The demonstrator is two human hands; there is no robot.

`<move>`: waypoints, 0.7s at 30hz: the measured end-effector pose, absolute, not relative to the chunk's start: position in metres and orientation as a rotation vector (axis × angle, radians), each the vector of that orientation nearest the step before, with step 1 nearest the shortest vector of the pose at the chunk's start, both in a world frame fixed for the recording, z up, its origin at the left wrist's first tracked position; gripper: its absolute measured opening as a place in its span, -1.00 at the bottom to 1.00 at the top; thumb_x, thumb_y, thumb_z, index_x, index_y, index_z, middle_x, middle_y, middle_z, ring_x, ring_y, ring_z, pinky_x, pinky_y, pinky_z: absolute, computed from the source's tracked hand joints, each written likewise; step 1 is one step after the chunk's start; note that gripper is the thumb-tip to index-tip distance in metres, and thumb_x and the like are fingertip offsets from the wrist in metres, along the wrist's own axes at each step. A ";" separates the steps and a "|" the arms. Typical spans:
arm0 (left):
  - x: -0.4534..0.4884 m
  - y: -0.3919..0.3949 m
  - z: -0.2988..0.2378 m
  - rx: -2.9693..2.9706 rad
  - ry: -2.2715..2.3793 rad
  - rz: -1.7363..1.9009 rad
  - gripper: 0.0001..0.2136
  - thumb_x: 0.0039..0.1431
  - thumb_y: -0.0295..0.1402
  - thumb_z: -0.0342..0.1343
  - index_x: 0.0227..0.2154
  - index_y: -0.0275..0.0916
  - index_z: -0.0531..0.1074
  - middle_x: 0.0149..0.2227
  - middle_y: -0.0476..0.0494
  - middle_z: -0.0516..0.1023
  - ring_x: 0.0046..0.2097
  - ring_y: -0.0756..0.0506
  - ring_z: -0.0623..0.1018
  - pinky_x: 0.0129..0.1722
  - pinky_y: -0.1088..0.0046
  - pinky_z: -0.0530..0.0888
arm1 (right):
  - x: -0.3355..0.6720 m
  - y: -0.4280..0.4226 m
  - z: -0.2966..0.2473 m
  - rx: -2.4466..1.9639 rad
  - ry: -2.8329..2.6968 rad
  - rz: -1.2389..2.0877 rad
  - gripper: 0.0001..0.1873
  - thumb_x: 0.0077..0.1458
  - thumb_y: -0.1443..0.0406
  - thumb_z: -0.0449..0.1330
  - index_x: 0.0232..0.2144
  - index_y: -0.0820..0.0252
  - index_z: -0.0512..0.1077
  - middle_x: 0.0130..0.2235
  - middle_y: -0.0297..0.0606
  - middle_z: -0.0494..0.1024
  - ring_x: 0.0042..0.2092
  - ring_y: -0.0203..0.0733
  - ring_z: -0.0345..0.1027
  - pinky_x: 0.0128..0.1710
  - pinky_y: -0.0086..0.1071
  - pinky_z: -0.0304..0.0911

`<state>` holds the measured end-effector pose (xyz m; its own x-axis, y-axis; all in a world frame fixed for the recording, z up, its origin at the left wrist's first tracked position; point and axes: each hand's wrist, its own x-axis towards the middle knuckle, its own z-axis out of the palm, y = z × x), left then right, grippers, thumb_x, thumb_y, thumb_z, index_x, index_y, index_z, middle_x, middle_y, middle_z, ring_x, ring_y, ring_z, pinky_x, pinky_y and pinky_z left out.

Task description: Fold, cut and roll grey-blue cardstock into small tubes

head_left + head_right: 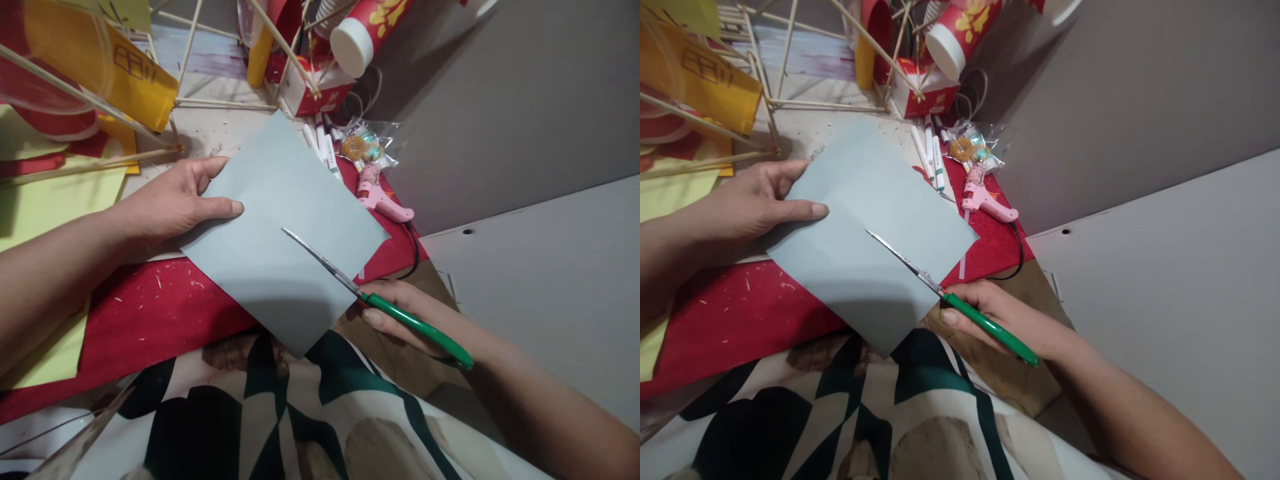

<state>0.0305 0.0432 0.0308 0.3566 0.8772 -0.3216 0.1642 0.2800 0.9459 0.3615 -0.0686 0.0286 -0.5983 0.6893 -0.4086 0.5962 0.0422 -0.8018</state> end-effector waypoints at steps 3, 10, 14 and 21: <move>0.030 0.044 0.031 1.237 1.113 0.620 -0.55 0.05 -0.38 0.20 0.06 -0.11 0.52 -0.07 -0.01 0.61 0.05 -0.41 0.61 -0.20 0.18 0.63 | 0.362 -0.070 0.026 -1.378 -2.187 1.612 -0.53 0.37 -0.04 0.02 -0.43 0.18 0.25 -0.53 -0.41 0.22 -0.51 -0.36 0.06 -0.52 -0.46 0.03; 0.031 0.044 0.026 1.264 1.033 0.599 -0.55 0.03 -0.38 0.26 0.05 -0.12 0.53 -0.18 0.03 0.62 -0.07 -0.31 0.67 -0.25 0.31 0.63 | 0.363 -0.068 0.023 -1.259 -2.230 1.538 -0.54 0.36 -0.05 0.03 -0.35 0.20 0.32 -0.46 -0.38 0.26 -0.45 -0.34 0.11 -0.46 -0.48 0.10; 0.032 0.042 0.026 1.272 0.985 0.588 -0.56 0.06 -0.41 0.24 0.06 -0.12 0.53 -0.21 0.06 0.62 -0.13 -0.26 0.69 -0.26 0.33 0.62 | 0.361 -0.066 0.026 -1.172 -2.208 1.587 -0.57 0.39 -0.02 0.01 -0.37 0.18 0.28 -0.51 -0.43 0.23 -0.51 -0.38 0.06 -0.51 -0.49 0.05; 0.031 0.044 0.025 1.232 0.850 0.661 -0.62 -0.02 -0.46 0.33 -0.07 -0.14 0.59 -0.29 -0.01 0.67 -0.27 -0.18 0.69 -0.36 0.43 0.62 | 0.354 -0.067 0.031 -1.304 -2.073 1.724 -0.49 0.36 -0.09 0.01 -0.45 0.16 0.19 -0.58 -0.47 0.14 -0.55 -0.40 0.00 -0.56 -0.48 -0.03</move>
<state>0.0310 0.0438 0.0250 0.5390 0.8196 -0.1941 0.0136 0.2220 0.9749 0.3541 -0.0666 0.0313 -0.6123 0.6836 -0.3973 0.5153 -0.0362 -0.8562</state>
